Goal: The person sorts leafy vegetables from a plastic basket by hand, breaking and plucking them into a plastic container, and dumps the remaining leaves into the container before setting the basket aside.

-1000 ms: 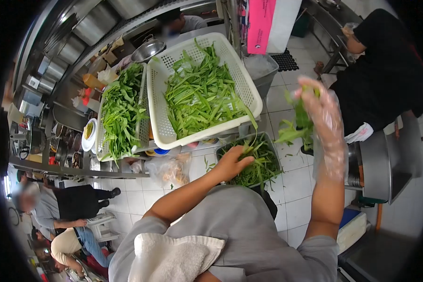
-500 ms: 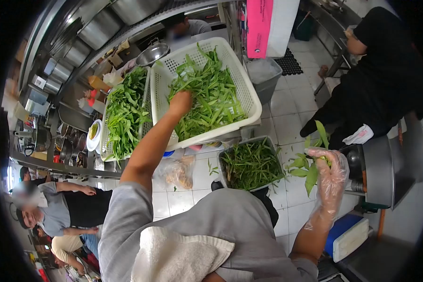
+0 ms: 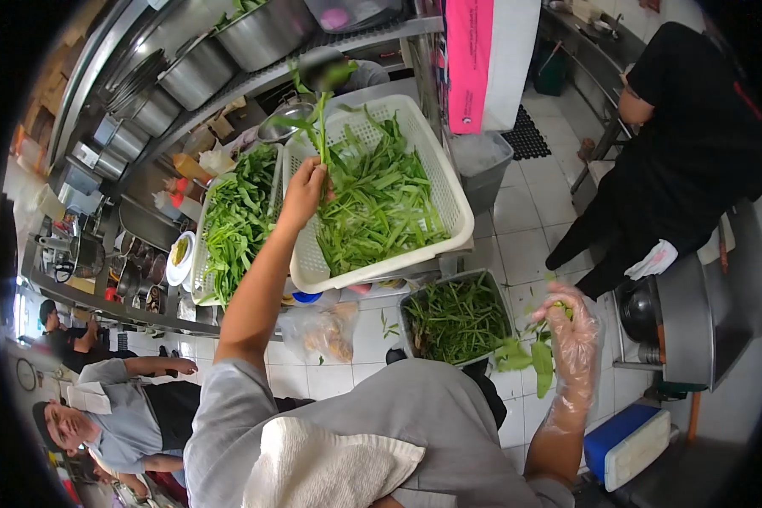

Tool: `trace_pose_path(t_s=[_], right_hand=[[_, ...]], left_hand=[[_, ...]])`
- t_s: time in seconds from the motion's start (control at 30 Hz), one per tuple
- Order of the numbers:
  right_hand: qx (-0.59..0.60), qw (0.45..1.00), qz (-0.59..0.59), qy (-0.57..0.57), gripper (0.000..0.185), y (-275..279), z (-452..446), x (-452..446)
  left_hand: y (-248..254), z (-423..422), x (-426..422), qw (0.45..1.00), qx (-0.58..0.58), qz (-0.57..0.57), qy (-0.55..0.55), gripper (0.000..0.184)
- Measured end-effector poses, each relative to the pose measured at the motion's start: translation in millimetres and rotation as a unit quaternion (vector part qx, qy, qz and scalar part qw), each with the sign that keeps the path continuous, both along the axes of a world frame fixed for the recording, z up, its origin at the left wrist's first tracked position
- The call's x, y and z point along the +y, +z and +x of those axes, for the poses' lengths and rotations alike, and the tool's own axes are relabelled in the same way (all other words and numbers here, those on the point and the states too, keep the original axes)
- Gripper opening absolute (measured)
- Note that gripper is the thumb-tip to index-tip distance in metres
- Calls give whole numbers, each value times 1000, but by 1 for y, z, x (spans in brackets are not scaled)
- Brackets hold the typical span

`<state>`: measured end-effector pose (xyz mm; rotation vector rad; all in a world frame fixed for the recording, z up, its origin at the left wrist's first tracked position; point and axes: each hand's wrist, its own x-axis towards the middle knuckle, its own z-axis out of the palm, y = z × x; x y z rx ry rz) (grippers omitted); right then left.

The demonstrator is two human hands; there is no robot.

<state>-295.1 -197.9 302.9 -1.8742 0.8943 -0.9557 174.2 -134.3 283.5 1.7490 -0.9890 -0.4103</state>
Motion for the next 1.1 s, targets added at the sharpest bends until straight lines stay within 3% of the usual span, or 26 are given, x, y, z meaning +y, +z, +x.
trace_pose_path(t_s=[0.03,0.07,0.13,0.2,0.23,0.27,0.37,0.5,0.63,0.7,0.73,0.8,0.83,0.93,0.97,1.0,1.07,1.1], right_hand=[[-43,992,117,4,6,1,3,3],[-45,992,116,5,6,0,8,4],[-72,972,223,25,7,0,20,4],[-17,982,185,12,8,12,39,7],[11,994,93,48,9,20,49,8],[40,996,1,84,11,25,58,9],[43,991,-49,113,16,23,79,8],[3,974,-149,172,14,34,105,0],[16,962,-219,163,11,52,136,2],[-3,942,-297,157,15,58,152,3],[-2,943,-296,154,15,49,161,-4],[-41,886,-441,141,19,29,181,-13],[127,876,-433,169,19,49,176,-5],[18,860,-469,199,21,-2,179,-16],[132,850,-456,229,17,-4,171,-14],[130,848,-456,236,17,1,167,-10],[125,921,-293,226,8,10,160,-6],[73,956,-105,264,8,16,154,-9]], left_hand=[[2,-9,4,998,53,-31,-2,24],[3,-17,9,992,106,-62,-4,25],[4,-30,19,992,113,-54,-6,30],[-1,-44,23,999,27,-42,22,33],[0,-52,26,997,-40,-50,46,36],[2,-59,30,997,-37,-49,44,36],[0,-68,40,996,-81,2,43,28],[3,-85,51,995,-94,-7,26,18],[5,-99,55,994,-112,-7,6,16],[13,-109,57,998,-56,37,-18,16],[15,-114,57,998,-56,37,-21,16],[16,-126,59,998,5,41,-55,16],[12,-129,59,993,-66,0,-96,16],[24,-151,66,990,-66,15,-127,15],[27,-154,68,981,-127,-7,-149,15],[25,-158,69,982,-125,-6,-143,15],[19,-168,69,976,-120,-44,-179,15],[16,-176,68,977,-96,-57,-180,15]])
